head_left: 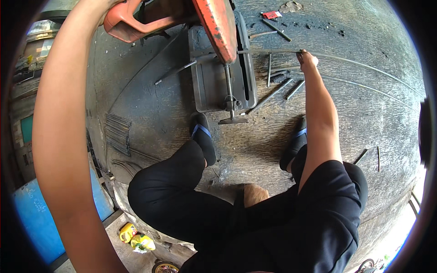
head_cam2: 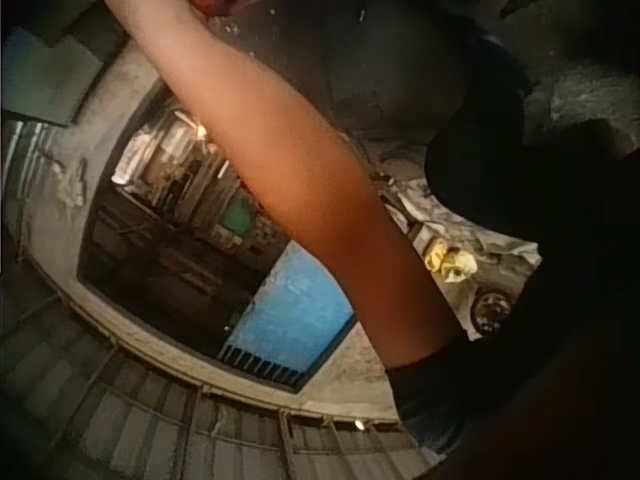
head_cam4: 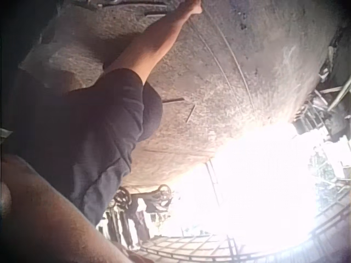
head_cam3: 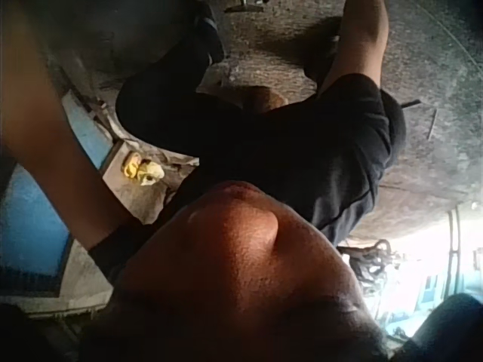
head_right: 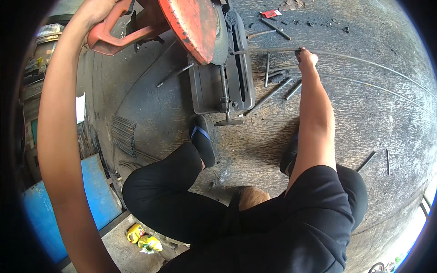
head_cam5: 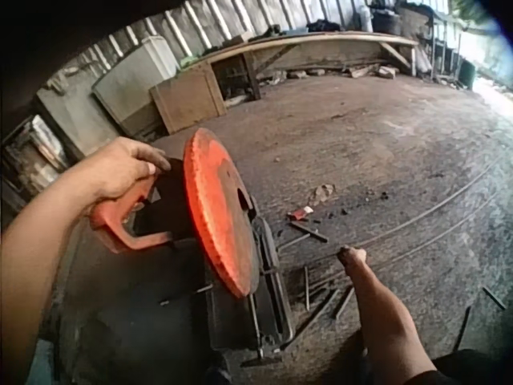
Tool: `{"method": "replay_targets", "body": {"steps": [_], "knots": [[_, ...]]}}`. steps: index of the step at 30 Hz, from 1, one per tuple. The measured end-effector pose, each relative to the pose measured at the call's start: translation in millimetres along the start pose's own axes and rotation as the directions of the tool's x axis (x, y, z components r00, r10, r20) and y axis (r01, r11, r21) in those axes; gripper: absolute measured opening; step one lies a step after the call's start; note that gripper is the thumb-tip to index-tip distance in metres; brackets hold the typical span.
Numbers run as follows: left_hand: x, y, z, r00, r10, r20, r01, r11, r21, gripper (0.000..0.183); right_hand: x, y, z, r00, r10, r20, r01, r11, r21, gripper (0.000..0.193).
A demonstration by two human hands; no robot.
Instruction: Cutting metal rods into smaller pieces using a metal chop saw.
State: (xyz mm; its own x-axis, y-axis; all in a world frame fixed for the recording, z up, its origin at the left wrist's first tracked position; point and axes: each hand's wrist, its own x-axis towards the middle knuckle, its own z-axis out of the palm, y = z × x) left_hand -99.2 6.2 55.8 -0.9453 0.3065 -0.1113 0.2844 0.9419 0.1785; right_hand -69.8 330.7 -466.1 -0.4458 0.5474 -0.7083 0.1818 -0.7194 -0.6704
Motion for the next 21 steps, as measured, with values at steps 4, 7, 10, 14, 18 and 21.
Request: {"method": "replay_targets", "body": {"steps": [4, 7, 10, 14, 18, 21], "knots": [[1.0, 3.1, 1.6, 0.997, -0.058, -0.046, 0.063, 0.991, 0.115, 0.025, -9.4, -7.5, 0.6, 0.999, 0.023, 0.027, -0.022, 0.999, -0.031, 0.014], [1.4, -3.2, 3.5, 0.999, -0.042, -0.015, 0.042, 0.998, 0.037, 0.026, -10.3, -10.4, 1.2, 0.991, 0.047, 0.123, -0.050, 0.999, 0.020, 0.013], [7.7, -4.2, 5.1, 0.999, -0.007, -0.036, 0.008, 0.999, 0.035, 0.026, -13.5, -4.4, 9.8, 0.990, -0.005, 0.143, 0.011, 0.999, -0.043, 0.012], [-0.5, 1.3, 3.5, 0.997, -0.069, -0.036, 0.071, 0.997, 0.039, 0.025, -31.4, 19.7, 23.2, 0.993, 0.012, 0.119, -0.006, 0.999, -0.050, 0.022], [-5.5, 3.8, 3.1, 0.997, -0.041, -0.058, 0.043, 0.999, 0.031, 0.023, -63.3, 58.7, 38.6, 0.959, 0.066, 0.275, -0.052, 0.997, -0.058, 0.036], [1.1, -2.9, 6.5, 0.994, -0.095, -0.050, 0.086, 0.983, -0.160, 0.022, -85.3, 86.5, 51.5, 0.928, 0.178, 0.326, -0.065, 0.942, -0.329, 0.013]]}}
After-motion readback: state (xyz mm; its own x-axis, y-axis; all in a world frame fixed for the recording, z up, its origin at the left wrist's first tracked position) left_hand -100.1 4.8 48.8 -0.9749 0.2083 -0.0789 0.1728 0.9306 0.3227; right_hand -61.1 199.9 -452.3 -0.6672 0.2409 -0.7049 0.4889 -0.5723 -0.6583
